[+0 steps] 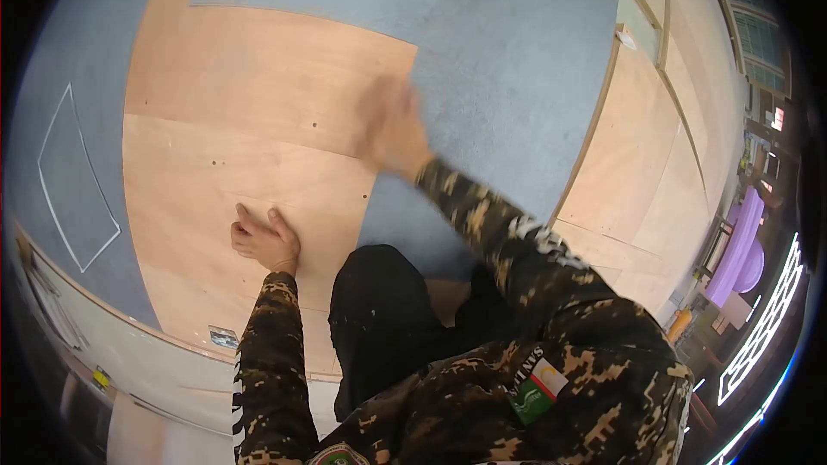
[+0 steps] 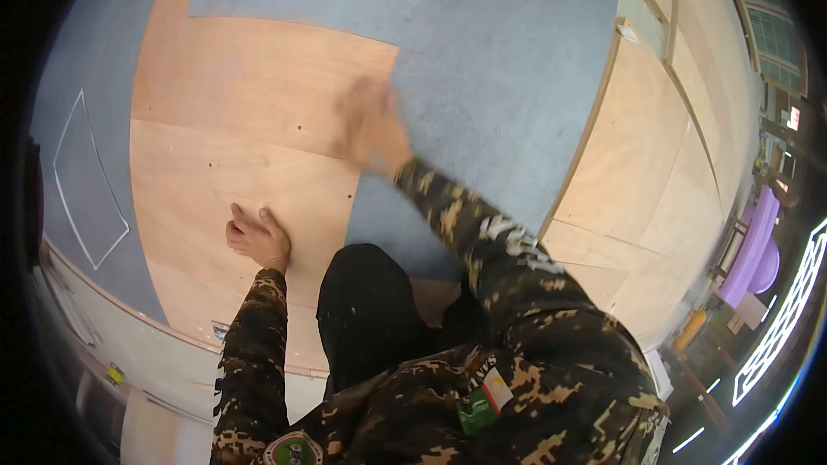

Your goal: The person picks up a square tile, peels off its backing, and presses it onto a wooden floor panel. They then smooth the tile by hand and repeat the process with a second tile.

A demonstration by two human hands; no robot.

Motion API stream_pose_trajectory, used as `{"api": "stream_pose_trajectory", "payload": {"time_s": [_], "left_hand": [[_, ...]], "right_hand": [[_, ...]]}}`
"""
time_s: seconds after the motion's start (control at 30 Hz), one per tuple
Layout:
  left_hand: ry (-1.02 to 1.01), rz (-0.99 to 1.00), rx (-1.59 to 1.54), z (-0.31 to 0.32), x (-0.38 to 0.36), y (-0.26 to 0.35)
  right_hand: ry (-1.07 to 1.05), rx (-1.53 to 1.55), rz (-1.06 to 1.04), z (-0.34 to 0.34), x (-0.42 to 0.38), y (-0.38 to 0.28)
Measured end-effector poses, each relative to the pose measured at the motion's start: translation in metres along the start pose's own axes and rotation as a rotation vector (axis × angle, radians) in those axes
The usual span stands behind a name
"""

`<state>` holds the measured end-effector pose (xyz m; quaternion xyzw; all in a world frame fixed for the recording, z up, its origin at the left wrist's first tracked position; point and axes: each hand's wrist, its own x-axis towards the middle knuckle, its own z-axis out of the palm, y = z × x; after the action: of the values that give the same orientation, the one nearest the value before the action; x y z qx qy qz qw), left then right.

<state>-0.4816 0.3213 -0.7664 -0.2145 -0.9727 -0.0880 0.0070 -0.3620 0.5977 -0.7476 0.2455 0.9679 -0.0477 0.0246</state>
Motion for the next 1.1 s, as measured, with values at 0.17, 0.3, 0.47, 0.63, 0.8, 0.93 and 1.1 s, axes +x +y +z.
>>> {"api": "stream_pose_trajectory", "payload": {"time_s": [0.17,0.3,0.47,0.63,0.8,0.93,1.1], "left_hand": [[0.016,0.044,-0.023,0.001,-0.002,-0.003],[0.019,0.044,0.005,0.001,-0.005,-0.005],[0.002,0.030,-0.015,0.000,-0.005,-0.005],[0.009,0.059,0.009,0.002,-0.006,-0.009],[0.020,0.054,0.030,0.005,-0.005,-0.011],[0.020,0.049,-0.004,0.005,-0.006,-0.006],[-0.048,0.044,0.097,0.012,-0.014,-0.013]], "right_hand": [[-0.020,0.075,-0.239,0.003,-0.002,0.007],[0.276,0.027,0.179,0.001,0.073,0.085],[-0.154,0.186,0.007,-0.016,-0.012,0.015],[-0.099,0.060,0.242,-0.016,-0.023,0.125],[0.240,0.100,0.747,-0.001,-0.154,0.253],[0.183,0.011,1.070,0.010,-0.210,0.181],[0.206,-0.157,0.877,0.023,-0.245,0.148]]}}
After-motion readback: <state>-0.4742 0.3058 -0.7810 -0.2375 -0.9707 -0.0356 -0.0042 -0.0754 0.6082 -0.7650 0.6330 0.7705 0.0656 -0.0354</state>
